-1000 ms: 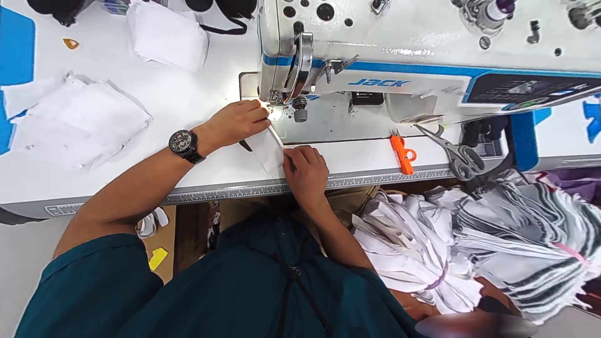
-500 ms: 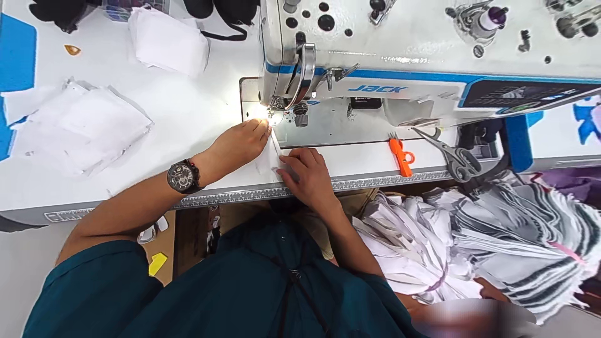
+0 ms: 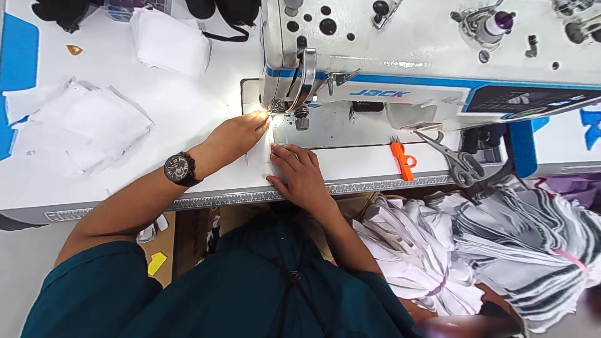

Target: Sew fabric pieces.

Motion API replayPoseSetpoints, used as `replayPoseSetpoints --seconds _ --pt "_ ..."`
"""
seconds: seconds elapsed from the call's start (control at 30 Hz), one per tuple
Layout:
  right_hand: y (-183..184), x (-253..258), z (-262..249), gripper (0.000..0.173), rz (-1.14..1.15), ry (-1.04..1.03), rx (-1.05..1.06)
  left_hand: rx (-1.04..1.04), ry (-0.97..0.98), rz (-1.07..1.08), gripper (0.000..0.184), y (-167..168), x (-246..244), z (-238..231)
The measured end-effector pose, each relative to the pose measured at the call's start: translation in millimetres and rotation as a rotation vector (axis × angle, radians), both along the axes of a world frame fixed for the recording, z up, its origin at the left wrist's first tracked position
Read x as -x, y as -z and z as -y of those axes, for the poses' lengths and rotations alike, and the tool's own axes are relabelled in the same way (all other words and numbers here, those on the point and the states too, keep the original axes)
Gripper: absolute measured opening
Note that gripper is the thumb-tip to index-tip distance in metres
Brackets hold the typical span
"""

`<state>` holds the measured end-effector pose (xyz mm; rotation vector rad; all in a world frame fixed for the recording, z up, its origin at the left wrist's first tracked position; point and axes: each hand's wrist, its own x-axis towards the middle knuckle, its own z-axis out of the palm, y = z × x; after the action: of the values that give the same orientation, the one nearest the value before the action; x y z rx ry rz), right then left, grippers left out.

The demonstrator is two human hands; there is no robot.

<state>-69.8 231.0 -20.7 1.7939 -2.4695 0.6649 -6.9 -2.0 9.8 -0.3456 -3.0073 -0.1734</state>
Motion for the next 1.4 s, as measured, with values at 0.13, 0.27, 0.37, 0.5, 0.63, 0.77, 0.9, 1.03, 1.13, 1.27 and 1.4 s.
replayPoseSetpoints --seconds 0.13,0.27,0.37,0.5,0.63,0.77,0.9,1.03,1.13,1.27,1.4 --pt "0 2 3 0.049 0.006 -0.002 0.015 -0.039 0.010 -0.030 0.037 1 0 3" --pt "-1 4 7 0.048 0.000 -0.014 0.025 -0.078 0.033 -0.062 0.036 9 1 7" --pt "-3 7 11 0.047 -0.008 -0.019 0.021 -0.070 0.039 -0.071 0.035 11 3 7" --pt "-4 12 16 0.047 -0.015 -0.020 0.021 -0.058 0.041 -0.085 0.034 12 3 6" --pt "-5 18 26 0.049 -0.061 -0.013 -0.015 -0.071 0.039 -0.079 0.034 11 3 7" --pt "-6 23 35 0.052 -0.128 -0.009 -0.046 -0.082 0.036 -0.087 0.034 12 4 8" --pt "-3 27 43 0.051 -0.188 0.025 -0.056 -0.100 0.037 -0.105 0.034 13 4 10" --pt "6 26 43 0.050 -0.149 0.059 -0.021 -0.096 0.037 -0.120 0.032 13 4 13" --pt "9 25 40 0.045 -0.101 0.080 0.012 -0.126 -0.024 -0.170 0.027 13 9 16" --pt "8 26 40 0.041 -0.078 0.085 0.016 -0.219 -0.378 -0.204 0.030 11 32 34" --pt "9 27 41 0.039 -0.069 0.072 0.038 -0.162 -0.676 -0.063 0.058 19 61 53"
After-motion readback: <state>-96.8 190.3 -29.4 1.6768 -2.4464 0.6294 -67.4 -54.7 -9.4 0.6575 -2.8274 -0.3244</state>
